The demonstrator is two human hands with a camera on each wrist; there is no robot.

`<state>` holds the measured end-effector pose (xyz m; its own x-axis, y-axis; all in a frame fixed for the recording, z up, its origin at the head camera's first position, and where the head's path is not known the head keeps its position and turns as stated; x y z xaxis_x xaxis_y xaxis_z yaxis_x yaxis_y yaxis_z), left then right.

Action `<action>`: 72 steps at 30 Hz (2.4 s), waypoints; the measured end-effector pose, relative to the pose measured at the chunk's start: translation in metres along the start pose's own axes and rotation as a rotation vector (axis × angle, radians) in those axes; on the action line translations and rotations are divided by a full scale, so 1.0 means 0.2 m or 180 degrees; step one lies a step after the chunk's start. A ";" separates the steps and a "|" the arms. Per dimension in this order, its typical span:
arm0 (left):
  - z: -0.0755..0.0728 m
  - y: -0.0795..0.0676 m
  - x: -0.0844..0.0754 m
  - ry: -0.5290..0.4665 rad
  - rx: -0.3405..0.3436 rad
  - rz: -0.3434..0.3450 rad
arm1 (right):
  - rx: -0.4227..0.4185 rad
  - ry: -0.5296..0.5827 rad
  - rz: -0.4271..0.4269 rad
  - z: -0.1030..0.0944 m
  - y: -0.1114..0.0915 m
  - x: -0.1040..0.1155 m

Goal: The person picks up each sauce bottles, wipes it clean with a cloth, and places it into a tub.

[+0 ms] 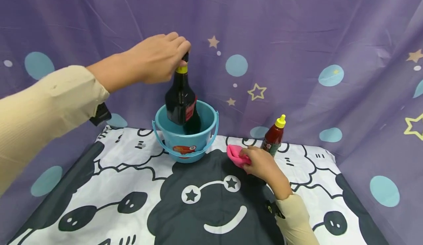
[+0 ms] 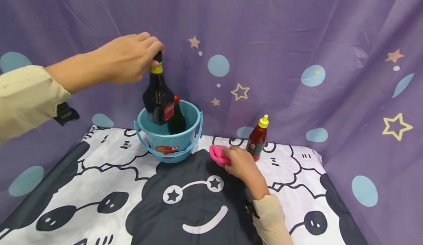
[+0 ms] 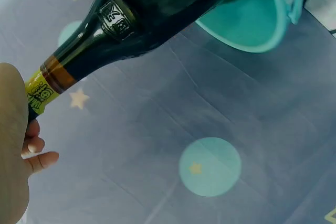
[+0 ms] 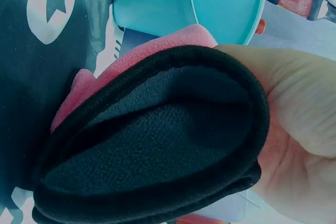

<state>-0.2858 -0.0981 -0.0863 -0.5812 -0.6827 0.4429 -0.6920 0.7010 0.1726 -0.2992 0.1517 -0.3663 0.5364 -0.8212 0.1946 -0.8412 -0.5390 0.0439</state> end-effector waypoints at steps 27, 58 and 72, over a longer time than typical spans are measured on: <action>0.40 0.00 0.03 0.0443 0.0497 0.0598 | 0.0025 0.0062 -0.0051 0.05 -0.04 0.03; 0.73 -0.02 -0.04 0.0731 0.1171 0.0761 | 0.0061 0.0070 -0.0049 0.07 -0.07 0.04; 0.82 -0.02 -0.07 0.0861 0.1186 0.0910 | 0.0028 0.0046 -0.0065 0.07 -0.09 0.03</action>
<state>-0.3447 -0.1257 -0.2384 -0.6715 -0.3635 0.6458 -0.6561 0.6968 -0.2900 -0.2799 0.1527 -0.3800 0.5522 -0.8073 0.2079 -0.8294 -0.5572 0.0392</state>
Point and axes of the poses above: each hand's wrist, its own y-axis towards the middle knuckle, its own z-axis out of the palm, x = y × z, the point moved 7 cm from there along y, towards the middle knuckle, and after that the axes turned 11 degrees about x, right-handed, at the moved point
